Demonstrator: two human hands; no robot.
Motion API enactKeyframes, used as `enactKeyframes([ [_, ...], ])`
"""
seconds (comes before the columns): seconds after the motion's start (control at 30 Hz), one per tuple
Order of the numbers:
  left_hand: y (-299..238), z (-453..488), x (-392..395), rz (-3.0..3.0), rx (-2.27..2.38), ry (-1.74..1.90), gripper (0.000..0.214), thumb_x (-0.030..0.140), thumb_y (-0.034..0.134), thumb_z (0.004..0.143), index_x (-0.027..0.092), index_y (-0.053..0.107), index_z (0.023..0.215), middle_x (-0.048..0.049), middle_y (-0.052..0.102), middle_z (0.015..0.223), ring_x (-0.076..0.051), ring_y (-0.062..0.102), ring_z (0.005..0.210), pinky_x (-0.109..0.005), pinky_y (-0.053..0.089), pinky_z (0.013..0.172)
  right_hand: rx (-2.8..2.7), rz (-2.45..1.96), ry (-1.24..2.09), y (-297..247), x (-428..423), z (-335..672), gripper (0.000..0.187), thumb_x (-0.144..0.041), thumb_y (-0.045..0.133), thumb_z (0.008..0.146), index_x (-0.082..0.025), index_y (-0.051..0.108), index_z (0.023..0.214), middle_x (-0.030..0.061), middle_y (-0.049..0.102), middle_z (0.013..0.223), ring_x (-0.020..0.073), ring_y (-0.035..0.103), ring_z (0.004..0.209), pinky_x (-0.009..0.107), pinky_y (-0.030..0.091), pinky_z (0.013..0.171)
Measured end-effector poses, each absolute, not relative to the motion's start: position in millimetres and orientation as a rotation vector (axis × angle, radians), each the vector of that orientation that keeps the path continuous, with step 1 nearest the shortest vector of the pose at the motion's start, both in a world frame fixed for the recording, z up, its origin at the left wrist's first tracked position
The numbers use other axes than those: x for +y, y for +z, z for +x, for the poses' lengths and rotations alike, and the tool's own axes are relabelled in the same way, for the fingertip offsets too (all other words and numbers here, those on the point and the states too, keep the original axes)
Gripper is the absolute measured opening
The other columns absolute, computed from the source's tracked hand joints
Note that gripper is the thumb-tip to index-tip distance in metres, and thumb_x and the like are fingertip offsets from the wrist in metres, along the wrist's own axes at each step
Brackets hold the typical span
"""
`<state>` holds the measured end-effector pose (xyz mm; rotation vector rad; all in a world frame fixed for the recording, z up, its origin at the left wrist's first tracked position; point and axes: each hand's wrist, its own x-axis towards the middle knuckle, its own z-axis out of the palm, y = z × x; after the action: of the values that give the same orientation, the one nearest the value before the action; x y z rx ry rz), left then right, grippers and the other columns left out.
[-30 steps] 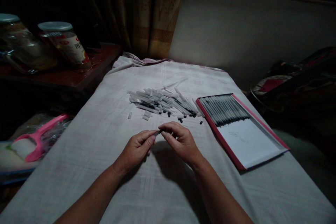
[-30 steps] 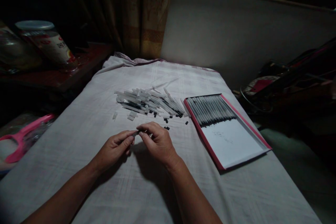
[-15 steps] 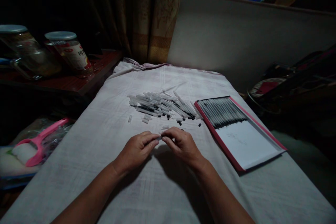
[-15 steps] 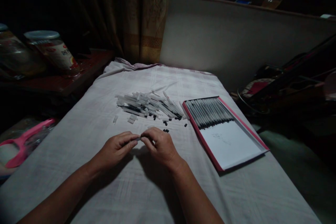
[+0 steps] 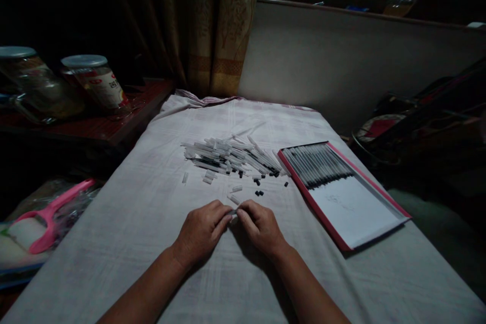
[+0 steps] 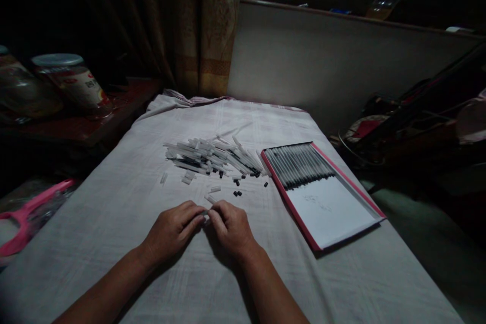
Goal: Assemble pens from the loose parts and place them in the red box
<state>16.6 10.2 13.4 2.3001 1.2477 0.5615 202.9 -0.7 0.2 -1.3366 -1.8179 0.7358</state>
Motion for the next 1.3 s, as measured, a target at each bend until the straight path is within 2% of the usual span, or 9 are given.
enactKeyframes([
  [0.1,11.7,15.8,10.0,2.323,1.244,0.562,0.023,0.03,0.047,0.096,0.023,0.068,0.098,-0.003,0.068,0.087,-0.016,0.065,0.08,-0.025,0.047,0.071,-1.843,-1.361,0.751,-1.6,0.0,203.4,0.027,-0.031,0.046,0.093,-0.021,0.062,0.073,-0.0001,0.063,0.063,0.0135,0.058,0.058,0.023,0.044,0.057],
  [0.23,10.6,14.5,10.3,2.319,1.255,0.549,0.024,0.032,0.045,0.097,0.023,0.067,0.101,-0.0034,0.068,0.09,-0.017,0.065,0.082,-0.025,0.047,0.072,-1.804,-1.296,0.799,-0.9,-0.9,204.7,0.016,-0.025,0.05,0.088,-0.02,0.062,0.097,0.0021,0.069,0.082,0.0145,0.064,0.071,0.023,0.048,0.066],
  [0.4,10.0,14.5,10.1,2.31,1.243,0.539,0.024,0.03,0.046,0.096,0.022,0.068,0.102,-0.0042,0.068,0.091,-0.017,0.065,0.083,-0.026,0.047,0.073,-1.838,-1.342,0.767,-2.2,-1.0,204.8,0.022,-0.029,0.046,0.092,-0.021,0.061,0.079,0.0006,0.064,0.068,0.0143,0.06,0.063,0.024,0.045,0.062],
  [0.57,9.1,14.7,9.7,2.299,1.24,0.551,0.024,0.032,0.046,0.097,0.022,0.068,0.1,-0.0034,0.068,0.09,-0.017,0.065,0.082,-0.025,0.047,0.073,-1.871,-1.295,0.794,-0.4,-1.0,207.1,0.014,-0.023,0.051,0.088,-0.021,0.063,0.095,0.0024,0.069,0.082,0.0152,0.063,0.072,0.024,0.047,0.067],
  [0.77,7.8,17.7,10.9,2.31,1.235,0.646,0.02,0.03,0.05,0.095,0.023,0.068,0.101,-0.0032,0.068,0.093,-0.017,0.064,0.087,-0.026,0.047,0.075,-1.875,-1.329,0.714,-5.8,-0.5,204.2,0.022,-0.029,0.045,0.092,-0.02,0.062,0.081,0.0011,0.063,0.069,0.0137,0.057,0.063,0.023,0.043,0.062],
  [0.9,8.7,13.4,13.1,2.323,1.294,0.656,0.027,0.032,0.056,0.092,0.025,0.065,0.116,-0.0049,0.071,0.101,-0.02,0.065,0.092,-0.03,0.047,0.08,-1.766,-1.316,0.694,-8.1,1.2,206.3,0.025,-0.03,0.044,0.093,-0.019,0.06,0.078,-0.0004,0.059,0.065,0.0128,0.055,0.06,0.022,0.041,0.059],
  [0.97,11.7,8.4,15.4,2.316,1.336,0.576,0.027,0.035,0.051,0.093,0.023,0.067,0.111,-0.0053,0.073,0.096,-0.022,0.066,0.088,-0.032,0.047,0.078,-1.695,-1.313,0.686,-7.3,1.9,209.2,0.024,-0.03,0.044,0.093,-0.019,0.059,0.077,-0.0009,0.058,0.064,0.0126,0.054,0.06,0.022,0.041,0.059],
  [1.1,17.9,0.1,20.5,2.212,1.35,0.503,0.035,0.037,0.041,0.096,0.021,0.068,0.08,-0.0037,0.07,0.077,-0.019,0.064,0.073,-0.029,0.044,0.067,-1.622,-1.32,0.729,-6.9,2.2,212.5,0.027,-0.032,0.045,0.092,-0.019,0.056,0.072,-0.0021,0.054,0.061,0.0121,0.052,0.058,0.022,0.039,0.057],
  [1.3,17.7,0.0,21.4,2.049,1.394,0.679,0.018,0.035,0.059,0.083,0.022,0.065,0.094,-0.0029,0.069,0.088,-0.019,0.063,0.078,-0.027,0.044,0.071,-1.559,-1.34,0.834,-11.9,2.3,212.2,0.034,-0.037,0.045,0.093,-0.02,0.052,0.064,-0.0033,0.049,0.055,0.0116,0.049,0.053,0.022,0.037,0.054],
])
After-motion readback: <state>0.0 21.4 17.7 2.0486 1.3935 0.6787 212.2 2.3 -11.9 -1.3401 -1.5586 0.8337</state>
